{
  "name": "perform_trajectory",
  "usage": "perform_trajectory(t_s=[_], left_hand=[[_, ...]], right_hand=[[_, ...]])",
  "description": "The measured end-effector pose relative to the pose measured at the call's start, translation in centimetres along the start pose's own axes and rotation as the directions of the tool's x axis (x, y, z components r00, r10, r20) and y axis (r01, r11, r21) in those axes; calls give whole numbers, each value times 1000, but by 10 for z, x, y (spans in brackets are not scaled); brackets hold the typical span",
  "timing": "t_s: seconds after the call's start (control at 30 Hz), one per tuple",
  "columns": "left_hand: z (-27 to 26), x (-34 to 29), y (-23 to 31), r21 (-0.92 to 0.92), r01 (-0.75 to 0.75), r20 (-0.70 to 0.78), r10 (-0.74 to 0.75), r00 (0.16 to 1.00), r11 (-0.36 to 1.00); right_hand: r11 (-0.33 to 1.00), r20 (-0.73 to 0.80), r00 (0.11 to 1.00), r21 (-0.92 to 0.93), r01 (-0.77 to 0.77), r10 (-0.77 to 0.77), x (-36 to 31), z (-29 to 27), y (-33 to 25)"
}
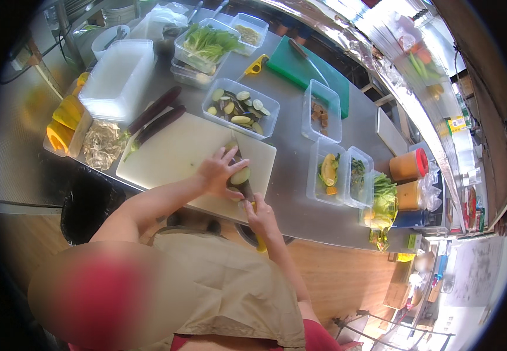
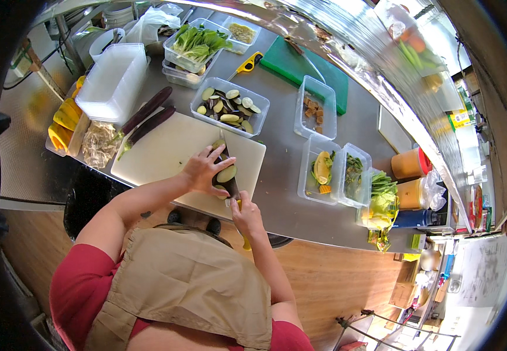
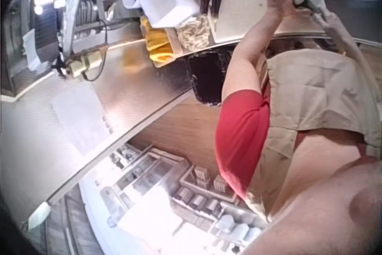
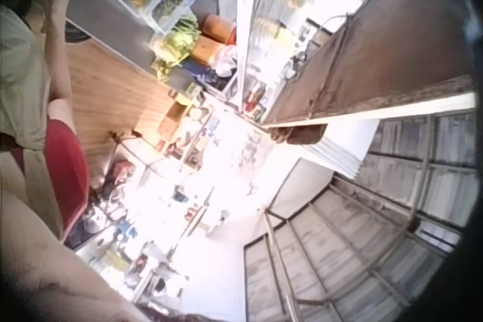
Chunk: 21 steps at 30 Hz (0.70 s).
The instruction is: The person slices eggplants into round pieces on a cutting board using a knife and places the slices into a plastic container. The person retrieves additional eggplants from a lower shelf and continues slicing them.
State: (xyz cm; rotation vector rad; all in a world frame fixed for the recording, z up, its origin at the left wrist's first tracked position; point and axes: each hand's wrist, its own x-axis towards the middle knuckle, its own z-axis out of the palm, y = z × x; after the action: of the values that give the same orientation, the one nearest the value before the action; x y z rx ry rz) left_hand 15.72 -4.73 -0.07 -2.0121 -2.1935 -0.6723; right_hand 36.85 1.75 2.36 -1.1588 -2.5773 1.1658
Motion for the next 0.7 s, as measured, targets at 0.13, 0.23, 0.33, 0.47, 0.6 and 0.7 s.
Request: perform_trajectory(t_s=[0.13, 0.23, 0.33, 0.47, 0.6, 0.7], left_hand=[[1, -2, -10, -68, -70, -91, 64, 994, 995], [-9, -7, -14, -88, -53, -108, 43, 993, 995], [-38, -1, -15, -70, -53, -182, 40, 982, 996], [-55, 37, -35, -26, -93, -378, 77, 923, 995], [-48, 94, -69, -2, -78, -491, 67, 869, 997], [-41, 128, -79, -77, -72, -495, 25, 868, 994]], right_hand=[[996, 29, 998, 82, 46, -49, 1, 4, 1], [993, 81, 995, 113, 42, -51, -2, -4, -18], [994, 109, 993, 102, 43, -54, -2, -23, -42], [989, 28, 990, -57, 139, -138, 27, -55, -73], [947, -58, 969, -231, 222, -242, 94, -74, -82], [931, -137, 964, -319, 175, -228, 116, -91, -90]])
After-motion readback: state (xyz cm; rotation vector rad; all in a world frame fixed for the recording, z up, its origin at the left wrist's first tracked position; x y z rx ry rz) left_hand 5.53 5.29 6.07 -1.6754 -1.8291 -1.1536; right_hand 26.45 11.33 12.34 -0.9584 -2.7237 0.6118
